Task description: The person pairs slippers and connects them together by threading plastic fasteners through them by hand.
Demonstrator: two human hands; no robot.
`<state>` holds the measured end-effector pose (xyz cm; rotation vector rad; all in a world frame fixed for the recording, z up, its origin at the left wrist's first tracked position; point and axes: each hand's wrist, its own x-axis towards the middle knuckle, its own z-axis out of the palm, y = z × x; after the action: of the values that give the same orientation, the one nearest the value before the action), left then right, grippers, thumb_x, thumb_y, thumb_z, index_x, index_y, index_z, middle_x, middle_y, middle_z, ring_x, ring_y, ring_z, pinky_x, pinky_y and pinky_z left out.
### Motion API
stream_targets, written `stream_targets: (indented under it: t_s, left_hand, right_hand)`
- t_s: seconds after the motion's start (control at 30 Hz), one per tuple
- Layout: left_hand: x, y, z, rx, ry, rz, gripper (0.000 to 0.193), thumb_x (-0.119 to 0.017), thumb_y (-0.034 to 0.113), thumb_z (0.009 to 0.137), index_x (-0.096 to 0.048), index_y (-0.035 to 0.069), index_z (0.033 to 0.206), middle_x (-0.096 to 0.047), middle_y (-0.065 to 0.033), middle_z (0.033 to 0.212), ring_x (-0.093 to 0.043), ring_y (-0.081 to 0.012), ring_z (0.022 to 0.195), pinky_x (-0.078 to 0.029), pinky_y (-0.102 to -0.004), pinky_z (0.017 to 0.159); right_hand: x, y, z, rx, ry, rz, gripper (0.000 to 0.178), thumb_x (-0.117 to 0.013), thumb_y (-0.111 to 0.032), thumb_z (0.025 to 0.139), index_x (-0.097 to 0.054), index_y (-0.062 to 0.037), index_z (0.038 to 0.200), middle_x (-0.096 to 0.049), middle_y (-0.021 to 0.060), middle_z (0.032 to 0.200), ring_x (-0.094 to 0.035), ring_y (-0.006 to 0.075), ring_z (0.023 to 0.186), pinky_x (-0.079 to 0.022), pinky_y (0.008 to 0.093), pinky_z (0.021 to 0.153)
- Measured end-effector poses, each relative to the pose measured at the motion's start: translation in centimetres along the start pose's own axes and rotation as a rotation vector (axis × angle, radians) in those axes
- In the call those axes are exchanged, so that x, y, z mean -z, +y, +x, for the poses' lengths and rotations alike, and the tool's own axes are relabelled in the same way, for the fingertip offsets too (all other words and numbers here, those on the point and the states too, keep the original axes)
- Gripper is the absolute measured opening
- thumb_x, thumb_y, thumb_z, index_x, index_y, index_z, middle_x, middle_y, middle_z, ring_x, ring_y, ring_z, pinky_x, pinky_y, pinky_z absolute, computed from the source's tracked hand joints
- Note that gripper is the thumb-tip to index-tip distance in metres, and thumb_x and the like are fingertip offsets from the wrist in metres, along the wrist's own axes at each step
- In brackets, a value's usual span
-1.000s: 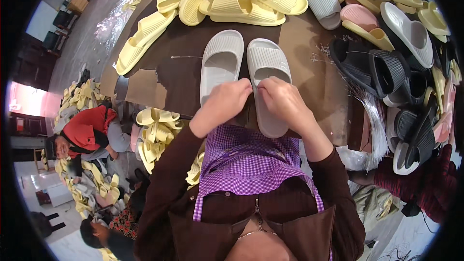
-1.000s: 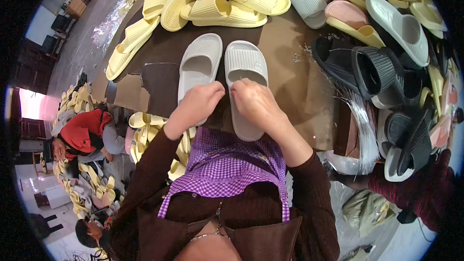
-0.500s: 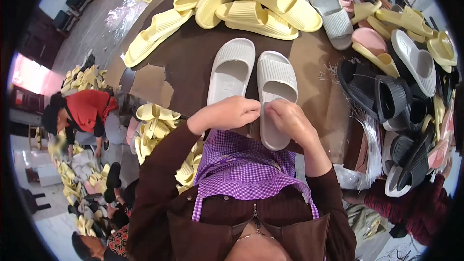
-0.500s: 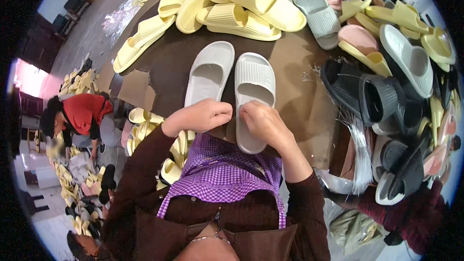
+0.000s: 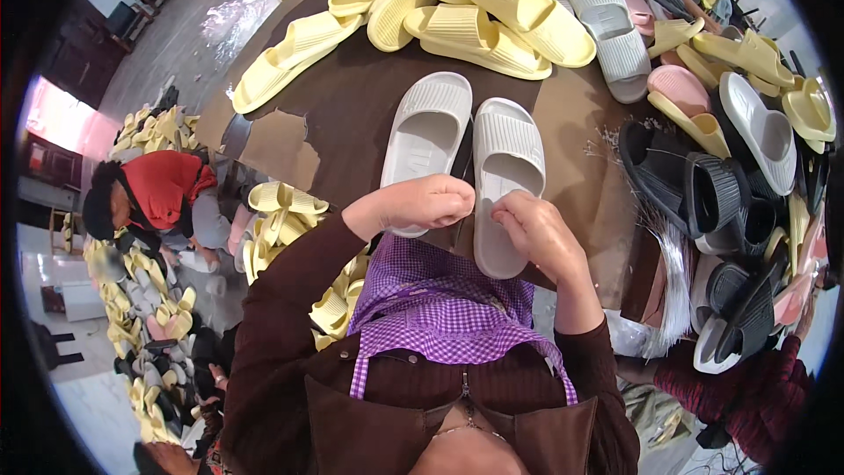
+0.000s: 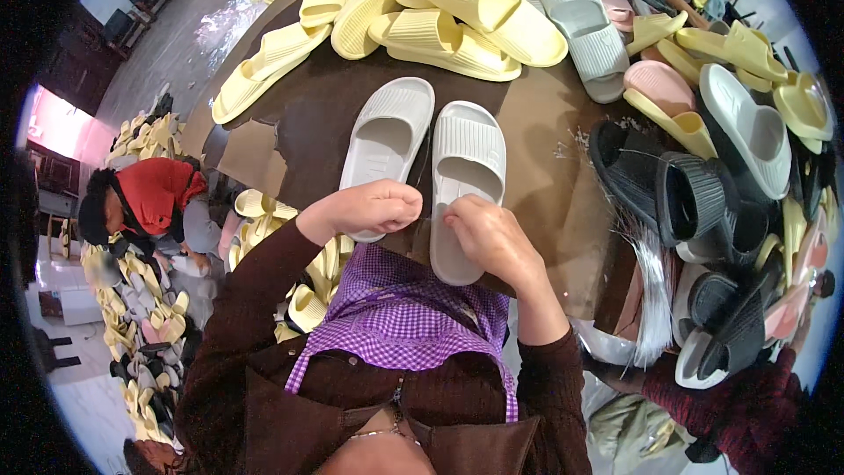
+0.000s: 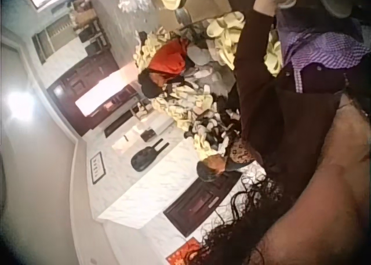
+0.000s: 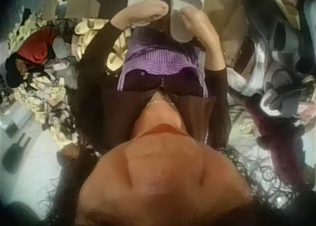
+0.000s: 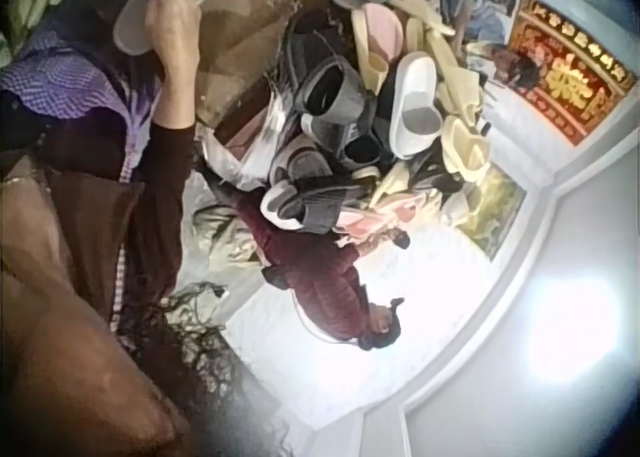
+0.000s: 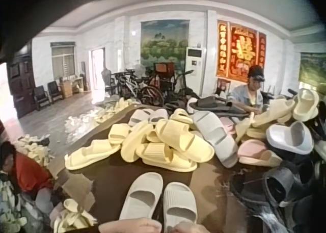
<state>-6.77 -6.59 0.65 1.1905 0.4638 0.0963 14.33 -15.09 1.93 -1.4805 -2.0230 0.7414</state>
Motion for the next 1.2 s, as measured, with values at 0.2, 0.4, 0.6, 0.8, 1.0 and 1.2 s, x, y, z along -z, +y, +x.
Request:
stream_targets:
  t_s: [0.2, 0.4, 0.6, 0.8, 1.0, 1.2]
  left_hand:
    - [-1.8, -0.8, -1.1, -0.03, 0.159, -0.027, 0.019, -0.047, 0.011, 0.089, -0.047, 0.004, 0.072, -0.039, 0.005, 0.064, -0.035, -0.004, 0.055, -0.029, -0.0201, 0.047]
    - [-2.3, -1.4, -1.7, -0.331, 0.534, 0.723, 0.012, -0.053, 0.01, 0.087, -0.053, 0.001, 0.079, -0.052, -0.0041, 0.068, -0.052, -0.0171, 0.06, -0.041, -0.0291, 0.054]
    - [-4.5, -0.7, -3.0, -0.482, 0.743, 1.212, 0.011, -0.058, 0.013, 0.082, -0.056, 0.002, 0.084, -0.056, -0.0157, 0.07, -0.059, -0.0345, 0.072, -0.047, -0.0419, 0.062]
    - [-1.5, -1.6, -1.5, -0.372, 0.622, 0.983, 0.013, -0.052, 0.01, 0.083, -0.054, -0.002, 0.079, -0.056, -0.0141, 0.071, -0.057, -0.0283, 0.068, -0.044, -0.0367, 0.063]
    - [1.2, -1.0, -0.8, -0.257, 0.432, 0.71, 0.018, -0.044, 0.013, 0.083, -0.052, -0.003, 0.077, -0.051, -0.0112, 0.065, -0.051, -0.0179, 0.064, -0.043, -0.0322, 0.062]
    - [2.1, -1.3, -0.2, -0.265, 0.516, 0.73, 0.021, -0.046, 0.015, 0.082, -0.054, -0.003, 0.078, -0.056, -0.0169, 0.069, -0.056, -0.0266, 0.068, -0.045, -0.036, 0.065]
  right_hand:
    - [0.0, 0.2, 0.0, 0.013, 0.004, -0.004, 0.009, -0.056, -0.007, 0.081, -0.06, 0.0005, 0.084, -0.061, 0.0174, 0.08, -0.06, 0.0351, 0.075, -0.048, 0.0388, 0.067]
    - [-0.5, 1.4, 1.4, 0.005, 0.092, -0.13, 0.008, -0.055, -0.007, 0.081, -0.059, -0.0001, 0.085, -0.061, 0.0172, 0.083, -0.06, 0.0357, 0.077, -0.048, 0.0408, 0.068]
    - [-0.9, 2.1, 2.4, 0.02, 0.142, -0.199, 0.009, -0.053, -0.008, 0.082, -0.059, -0.0017, 0.087, -0.06, 0.0177, 0.084, -0.059, 0.0362, 0.078, -0.048, 0.0416, 0.068]
    - [-1.0, 1.7, 3.6, -0.06, 0.048, -0.327, 0.013, -0.05, -0.011, 0.083, -0.058, -0.0011, 0.088, -0.061, 0.0185, 0.086, -0.06, 0.0356, 0.082, -0.048, 0.0445, 0.071]
    - [-1.4, 2.2, 3.6, -0.055, 0.061, -0.326, 0.015, -0.051, -0.012, 0.085, -0.058, -0.0041, 0.095, -0.06, 0.0167, 0.084, -0.059, 0.0372, 0.08, -0.048, 0.0439, 0.068]
    - [-1.4, 2.0, 3.2, -0.02, 0.111, -0.285, 0.018, -0.052, -0.01, 0.084, -0.058, -0.004, 0.101, -0.059, 0.0174, 0.087, -0.058, 0.0377, 0.082, -0.048, 0.0433, 0.07]
